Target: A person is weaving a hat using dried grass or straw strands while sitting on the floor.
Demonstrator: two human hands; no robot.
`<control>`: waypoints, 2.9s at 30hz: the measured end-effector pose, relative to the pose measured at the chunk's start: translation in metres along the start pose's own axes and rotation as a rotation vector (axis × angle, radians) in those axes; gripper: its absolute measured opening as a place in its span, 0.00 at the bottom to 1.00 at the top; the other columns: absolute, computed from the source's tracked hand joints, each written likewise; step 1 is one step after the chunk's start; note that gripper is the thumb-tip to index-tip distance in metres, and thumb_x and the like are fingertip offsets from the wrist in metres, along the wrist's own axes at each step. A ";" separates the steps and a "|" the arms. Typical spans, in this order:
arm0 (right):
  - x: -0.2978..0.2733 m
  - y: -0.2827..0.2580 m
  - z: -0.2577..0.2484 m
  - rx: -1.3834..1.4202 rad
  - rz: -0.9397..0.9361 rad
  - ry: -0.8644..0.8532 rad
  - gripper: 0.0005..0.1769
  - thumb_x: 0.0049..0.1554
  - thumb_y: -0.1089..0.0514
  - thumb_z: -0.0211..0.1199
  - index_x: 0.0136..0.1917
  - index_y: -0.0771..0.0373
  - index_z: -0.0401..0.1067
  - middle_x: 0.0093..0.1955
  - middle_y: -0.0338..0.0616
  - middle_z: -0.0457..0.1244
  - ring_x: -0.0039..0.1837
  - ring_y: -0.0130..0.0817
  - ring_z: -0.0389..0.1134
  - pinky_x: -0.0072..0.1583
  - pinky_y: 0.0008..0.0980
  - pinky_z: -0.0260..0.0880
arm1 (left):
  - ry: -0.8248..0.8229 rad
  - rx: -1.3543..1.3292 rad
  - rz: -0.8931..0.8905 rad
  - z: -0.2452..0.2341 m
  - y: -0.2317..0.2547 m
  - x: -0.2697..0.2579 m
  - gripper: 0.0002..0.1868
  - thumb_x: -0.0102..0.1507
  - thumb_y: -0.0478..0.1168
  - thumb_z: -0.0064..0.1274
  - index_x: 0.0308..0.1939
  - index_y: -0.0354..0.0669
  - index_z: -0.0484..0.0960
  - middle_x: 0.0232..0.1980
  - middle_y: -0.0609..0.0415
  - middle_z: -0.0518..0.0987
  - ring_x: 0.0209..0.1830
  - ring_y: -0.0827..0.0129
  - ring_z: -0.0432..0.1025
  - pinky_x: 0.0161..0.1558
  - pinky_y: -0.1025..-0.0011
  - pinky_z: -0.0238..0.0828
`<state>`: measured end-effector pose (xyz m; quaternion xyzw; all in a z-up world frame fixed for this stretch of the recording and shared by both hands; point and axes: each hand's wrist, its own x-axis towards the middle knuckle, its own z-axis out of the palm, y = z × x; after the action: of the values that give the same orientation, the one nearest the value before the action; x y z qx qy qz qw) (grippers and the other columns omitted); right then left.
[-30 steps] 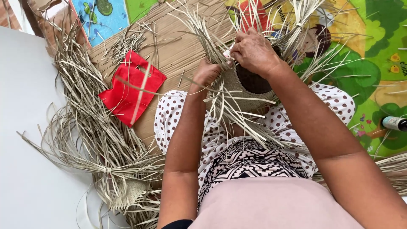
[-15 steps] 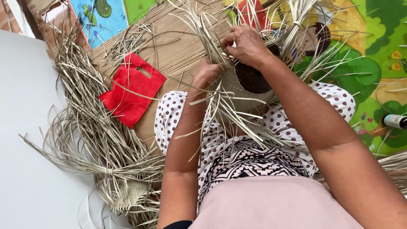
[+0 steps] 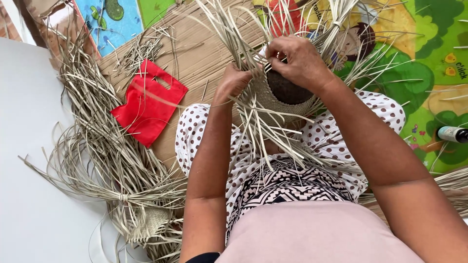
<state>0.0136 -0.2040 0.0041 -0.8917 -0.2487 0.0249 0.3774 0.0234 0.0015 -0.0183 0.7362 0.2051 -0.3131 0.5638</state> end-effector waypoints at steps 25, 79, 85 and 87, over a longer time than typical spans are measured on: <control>-0.002 -0.029 -0.006 0.263 0.048 0.137 0.09 0.63 0.74 0.58 0.48 0.62 0.73 0.44 0.41 0.67 0.44 0.26 0.67 0.49 0.21 0.75 | 0.027 -0.162 0.176 0.008 0.000 -0.016 0.08 0.58 0.39 0.65 0.40 0.46 0.86 0.40 0.52 0.86 0.37 0.68 0.78 0.42 0.68 0.79; -0.002 -0.010 -0.097 0.582 0.151 -0.107 0.08 0.59 0.67 0.56 0.47 0.66 0.76 0.33 0.39 0.61 0.35 0.24 0.58 0.39 0.23 0.58 | 0.166 -0.066 0.169 0.016 -0.013 0.003 0.18 0.54 0.51 0.61 0.26 0.37 0.84 0.27 0.43 0.80 0.36 0.54 0.77 0.46 0.64 0.71; -0.027 -0.014 0.021 0.248 0.070 0.287 0.22 0.52 0.74 0.51 0.56 0.64 0.77 0.45 0.47 0.63 0.49 0.39 0.64 0.52 0.34 0.68 | -0.128 -0.547 0.172 -0.001 -0.001 -0.032 0.13 0.59 0.38 0.49 0.28 0.26 0.77 0.27 0.47 0.72 0.29 0.68 0.73 0.46 0.83 0.68; -0.030 0.000 0.060 -0.182 -0.107 0.272 0.26 0.52 0.71 0.53 0.62 0.60 0.75 0.55 0.47 0.60 0.61 0.49 0.62 0.62 0.46 0.65 | -0.085 -0.515 0.226 0.008 -0.011 -0.020 0.13 0.57 0.38 0.51 0.24 0.28 0.75 0.25 0.48 0.71 0.25 0.66 0.72 0.43 0.82 0.69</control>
<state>-0.0267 -0.1784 -0.0427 -0.9029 -0.2436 -0.1388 0.3259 0.0001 -0.0017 -0.0128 0.5731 0.1707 -0.2166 0.7717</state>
